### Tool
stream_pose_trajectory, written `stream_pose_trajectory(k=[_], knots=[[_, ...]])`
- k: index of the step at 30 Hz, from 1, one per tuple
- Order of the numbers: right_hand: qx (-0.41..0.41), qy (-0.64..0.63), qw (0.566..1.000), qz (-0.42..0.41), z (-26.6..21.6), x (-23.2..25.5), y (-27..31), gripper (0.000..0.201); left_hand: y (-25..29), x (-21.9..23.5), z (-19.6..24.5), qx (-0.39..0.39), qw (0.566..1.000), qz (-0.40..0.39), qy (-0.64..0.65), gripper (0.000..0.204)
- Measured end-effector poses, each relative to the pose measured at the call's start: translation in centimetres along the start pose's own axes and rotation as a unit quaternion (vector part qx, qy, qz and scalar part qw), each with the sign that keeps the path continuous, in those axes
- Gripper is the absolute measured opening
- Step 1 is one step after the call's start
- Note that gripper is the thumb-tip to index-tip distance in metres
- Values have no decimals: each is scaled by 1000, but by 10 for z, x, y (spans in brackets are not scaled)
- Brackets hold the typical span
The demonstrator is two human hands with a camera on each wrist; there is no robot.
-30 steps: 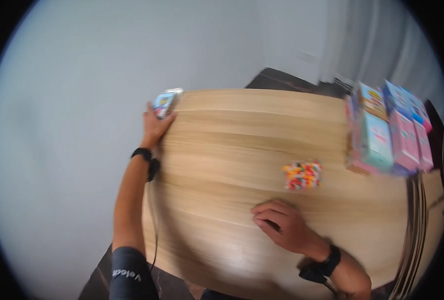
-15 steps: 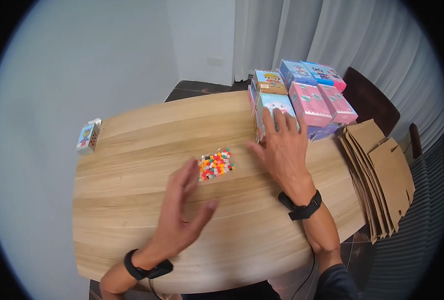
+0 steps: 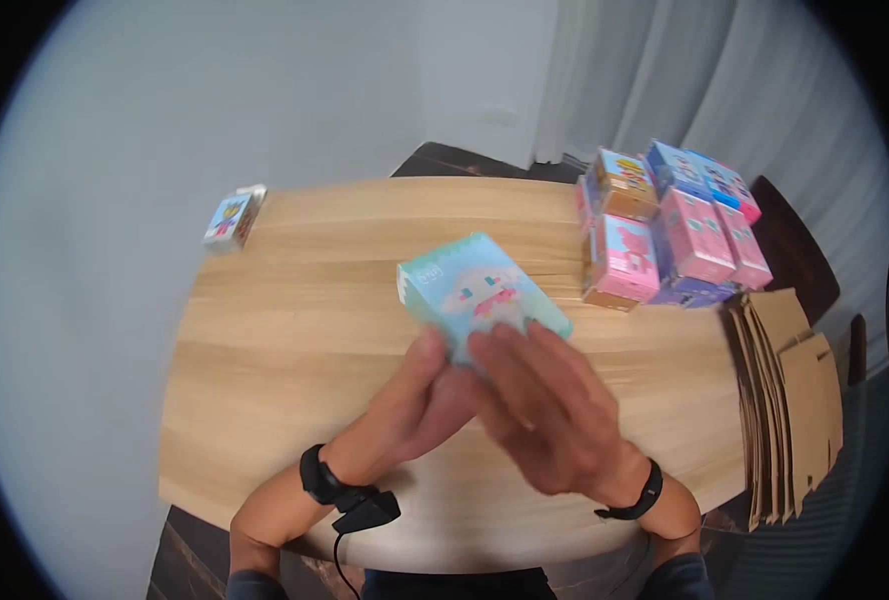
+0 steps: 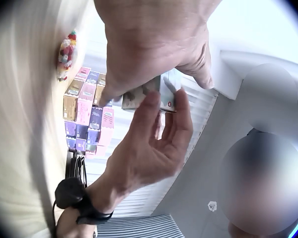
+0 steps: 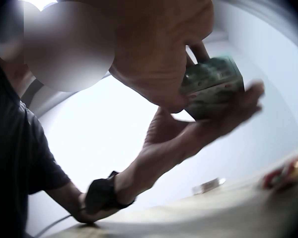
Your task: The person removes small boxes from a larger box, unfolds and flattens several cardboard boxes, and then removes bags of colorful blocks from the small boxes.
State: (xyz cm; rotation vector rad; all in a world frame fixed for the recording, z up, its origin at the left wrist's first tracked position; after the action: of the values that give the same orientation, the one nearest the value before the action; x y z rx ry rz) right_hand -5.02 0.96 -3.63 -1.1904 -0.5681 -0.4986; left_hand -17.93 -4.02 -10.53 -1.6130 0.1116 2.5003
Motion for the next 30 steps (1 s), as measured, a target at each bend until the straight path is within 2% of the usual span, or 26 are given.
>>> stream_pose_trajectory(k=[1,2,3,4,5,6,7,8,9,10,11,13,14,16,17,19,20,22,23,25,26,27,28,29,30], knots=[[39,-53,998,-14,-10,-3,-6,27,3,2,6,-8,1000,8,2,71],[-31,-200,979,-1,-6,-4,-8,35,3,9,14,-21,987,101,-119,76],[-32,-202,979,-3,-5,-1,-8,35,2,14,22,-30,952,190,-237,81],[-155,-264,951,39,9,2,-1,40,2,20,32,-38,890,278,-359,90],[-277,-317,903,82,21,3,7,44,-3,19,35,-34,892,274,-358,90],[-283,-335,887,142,30,1,8,51,-3,2,48,-197,783,256,-532,92],[-290,-329,887,143,34,3,6,51,1,-17,49,-348,622,218,-667,94],[-343,-395,838,158,37,2,8,51,-1,-17,48,-344,625,212,-668,94],[-392,-458,779,174,40,0,11,51,-1,-19,47,-352,551,222,-723,96],[-368,-451,798,156,41,-2,14,53,-1,-21,43,-357,472,231,-772,100],[-372,-449,797,157,42,-1,15,53,0,-21,41,-353,474,229,-773,100],[-361,-412,833,77,42,-3,13,55,3,-21,39,-333,396,280,-808,98],[-365,-412,831,80,43,-4,15,55,3,-20,39,-330,397,278,-810,98],[-363,-373,852,65,45,-3,16,56,3,-24,34,-363,305,240,-847,94],[-364,-372,851,67,46,-4,16,56,2,-22,34,-362,305,238,-848,94],[-365,-339,866,35,46,-4,18,55,2,-21,33,-378,245,257,-855,89],[-366,-338,866,37,46,-3,18,55,2,-21,33,-378,245,255,-855,89],[-382,-347,856,21,45,-1,20,52,2,-22,35,-349,327,243,-844,95],[-384,-348,855,22,46,1,21,52,2,-25,37,-346,327,243,-845,95],[-450,-422,787,9,54,-2,30,52,-1,-26,43,-227,541,208,-783,78],[-451,-423,786,6,60,-1,30,52,4,-31,49,-226,543,211,-781,78],[-315,-287,905,-11,65,10,19,54,8,-22,53,-94,625,203,-747,65],[-161,-138,977,-28,62,19,10,56,12,-11,53,40,693,189,-695,52],[-162,-141,976,-30,64,16,13,56,17,-6,61,41,695,191,-692,52],[-150,-274,950,-8,64,9,17,59,19,-3,61,100,703,115,-694,42]])
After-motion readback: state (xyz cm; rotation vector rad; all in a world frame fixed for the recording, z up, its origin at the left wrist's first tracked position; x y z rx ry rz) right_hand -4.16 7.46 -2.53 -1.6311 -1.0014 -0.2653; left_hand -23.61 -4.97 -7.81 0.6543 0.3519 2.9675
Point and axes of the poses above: each hand's wrist, its own y-axis away from the middle knuckle, its own x-axis out of the back of the hand, z = x × y, the point moved 5 cm from there along -y, towards the middle knuckle, and after that the axes turned 14 degrees about x, right-handed, at the moved point
